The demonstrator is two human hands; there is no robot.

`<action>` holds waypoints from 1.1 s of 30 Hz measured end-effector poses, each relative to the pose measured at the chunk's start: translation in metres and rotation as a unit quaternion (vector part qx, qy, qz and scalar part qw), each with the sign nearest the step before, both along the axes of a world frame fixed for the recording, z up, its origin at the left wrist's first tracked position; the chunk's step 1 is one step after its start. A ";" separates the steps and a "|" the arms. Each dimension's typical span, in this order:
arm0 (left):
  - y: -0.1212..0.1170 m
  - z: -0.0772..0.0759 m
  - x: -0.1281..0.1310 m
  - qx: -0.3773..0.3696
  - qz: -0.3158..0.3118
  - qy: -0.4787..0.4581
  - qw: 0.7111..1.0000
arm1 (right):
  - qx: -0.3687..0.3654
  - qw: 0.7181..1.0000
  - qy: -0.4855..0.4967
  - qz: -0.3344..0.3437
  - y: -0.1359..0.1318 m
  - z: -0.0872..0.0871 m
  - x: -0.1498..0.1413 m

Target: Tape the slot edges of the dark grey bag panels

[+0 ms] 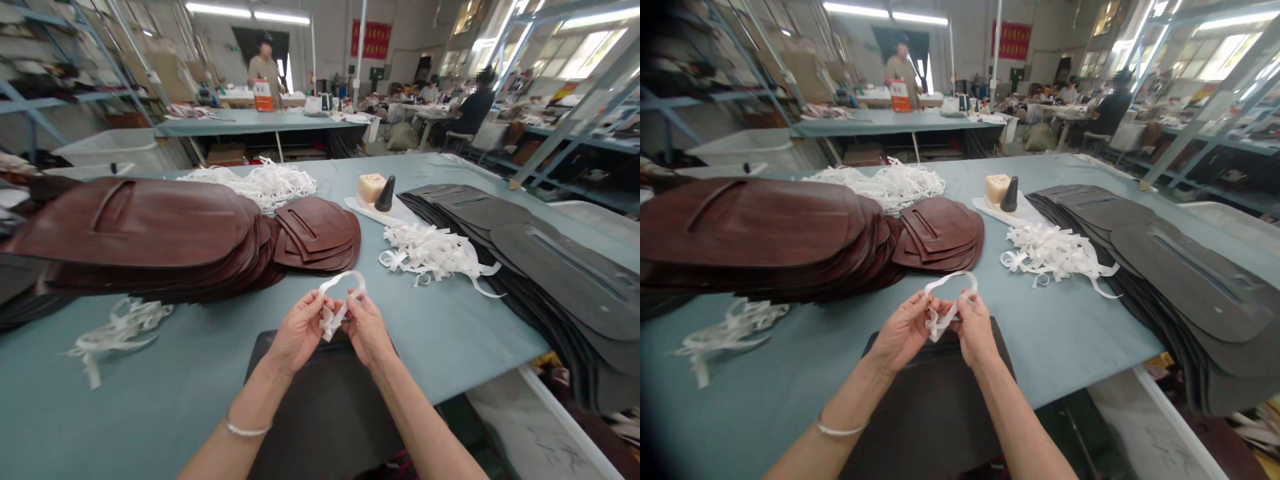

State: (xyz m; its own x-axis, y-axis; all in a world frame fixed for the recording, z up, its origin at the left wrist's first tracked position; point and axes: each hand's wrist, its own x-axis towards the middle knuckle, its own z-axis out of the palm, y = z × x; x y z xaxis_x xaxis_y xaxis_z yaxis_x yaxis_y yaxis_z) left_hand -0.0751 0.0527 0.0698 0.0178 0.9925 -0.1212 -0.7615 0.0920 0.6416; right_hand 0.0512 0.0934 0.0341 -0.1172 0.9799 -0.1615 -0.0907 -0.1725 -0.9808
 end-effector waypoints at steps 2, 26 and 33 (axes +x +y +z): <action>-0.009 0.000 -0.015 0.004 0.038 -0.015 0.999 | 0.022 0.997 -0.074 0.007 0.007 -0.002 0.008; -0.099 -0.025 -0.073 -0.143 -0.179 0.499 0.836 | 0.008 0.867 -0.207 0.454 -0.034 0.022 0.069; -0.147 -0.030 -0.075 -0.161 -0.241 0.486 0.825 | -0.096 0.885 -0.194 0.413 -0.071 0.009 0.101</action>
State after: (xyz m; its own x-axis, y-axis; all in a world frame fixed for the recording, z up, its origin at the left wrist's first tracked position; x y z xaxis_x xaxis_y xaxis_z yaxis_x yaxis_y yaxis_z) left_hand -0.1496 -0.0944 0.0400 0.1404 0.8125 -0.5657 0.2723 0.5177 0.8111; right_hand 0.1518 0.0228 0.0435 -0.6803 0.5356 -0.5004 0.4806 -0.1895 -0.8562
